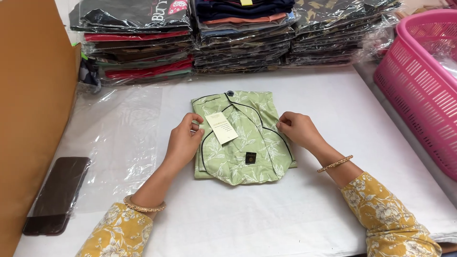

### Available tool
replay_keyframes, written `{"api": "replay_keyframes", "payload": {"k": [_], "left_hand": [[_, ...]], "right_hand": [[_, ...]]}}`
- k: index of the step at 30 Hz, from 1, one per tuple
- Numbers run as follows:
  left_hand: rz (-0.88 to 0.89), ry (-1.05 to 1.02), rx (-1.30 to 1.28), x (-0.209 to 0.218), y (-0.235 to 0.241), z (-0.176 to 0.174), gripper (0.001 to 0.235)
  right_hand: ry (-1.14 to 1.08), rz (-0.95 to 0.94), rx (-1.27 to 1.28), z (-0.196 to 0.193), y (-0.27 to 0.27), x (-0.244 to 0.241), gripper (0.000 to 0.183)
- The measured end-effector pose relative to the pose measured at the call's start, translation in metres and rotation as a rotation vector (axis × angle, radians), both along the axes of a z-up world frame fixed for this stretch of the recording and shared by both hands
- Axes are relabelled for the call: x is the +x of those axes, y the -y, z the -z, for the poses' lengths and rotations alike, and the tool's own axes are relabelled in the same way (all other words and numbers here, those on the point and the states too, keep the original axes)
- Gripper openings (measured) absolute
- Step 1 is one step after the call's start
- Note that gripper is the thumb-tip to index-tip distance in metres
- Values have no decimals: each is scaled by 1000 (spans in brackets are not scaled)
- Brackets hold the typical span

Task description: The person folds a black t-shirt and places it into a clear plastic bag, then stacks it with other packaged clothes. Next, the person folds a light green patterned shirt and places it into a plastic bag. The person handles the clothes and plastic bags by hand throughout the process.

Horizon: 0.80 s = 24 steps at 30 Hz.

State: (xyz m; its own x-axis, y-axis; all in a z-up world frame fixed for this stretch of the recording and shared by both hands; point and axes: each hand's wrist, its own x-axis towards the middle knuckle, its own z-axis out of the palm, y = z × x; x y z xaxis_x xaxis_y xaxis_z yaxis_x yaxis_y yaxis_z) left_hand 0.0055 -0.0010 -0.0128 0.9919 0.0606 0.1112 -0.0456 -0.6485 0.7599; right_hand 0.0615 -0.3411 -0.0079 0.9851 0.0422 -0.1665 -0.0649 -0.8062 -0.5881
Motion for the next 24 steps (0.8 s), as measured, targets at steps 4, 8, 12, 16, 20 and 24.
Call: {"api": "replay_keyframes", "payload": {"k": [4, 8, 12, 16, 20, 24], "left_hand": [[8, -193, -570, 7, -11, 21, 34], [16, -312, -756, 15, -11, 22, 44], [27, -223, -735, 14, -5, 17, 50], [53, -284, -715, 17, -11, 30, 46], [3, -366, -359, 6, -10, 22, 46], [72, 199, 184, 13, 7, 39, 48]], "right_hand": [[-33, 18, 457, 21, 16, 10, 22], [-117, 113, 590, 13, 15, 6, 19], [-119, 98, 657, 10, 8, 5, 27], [-21, 7, 566, 19, 11, 4, 34], [93, -39, 125, -28, -11, -21, 44], [451, -173, -166, -11, -12, -10, 46]]}}
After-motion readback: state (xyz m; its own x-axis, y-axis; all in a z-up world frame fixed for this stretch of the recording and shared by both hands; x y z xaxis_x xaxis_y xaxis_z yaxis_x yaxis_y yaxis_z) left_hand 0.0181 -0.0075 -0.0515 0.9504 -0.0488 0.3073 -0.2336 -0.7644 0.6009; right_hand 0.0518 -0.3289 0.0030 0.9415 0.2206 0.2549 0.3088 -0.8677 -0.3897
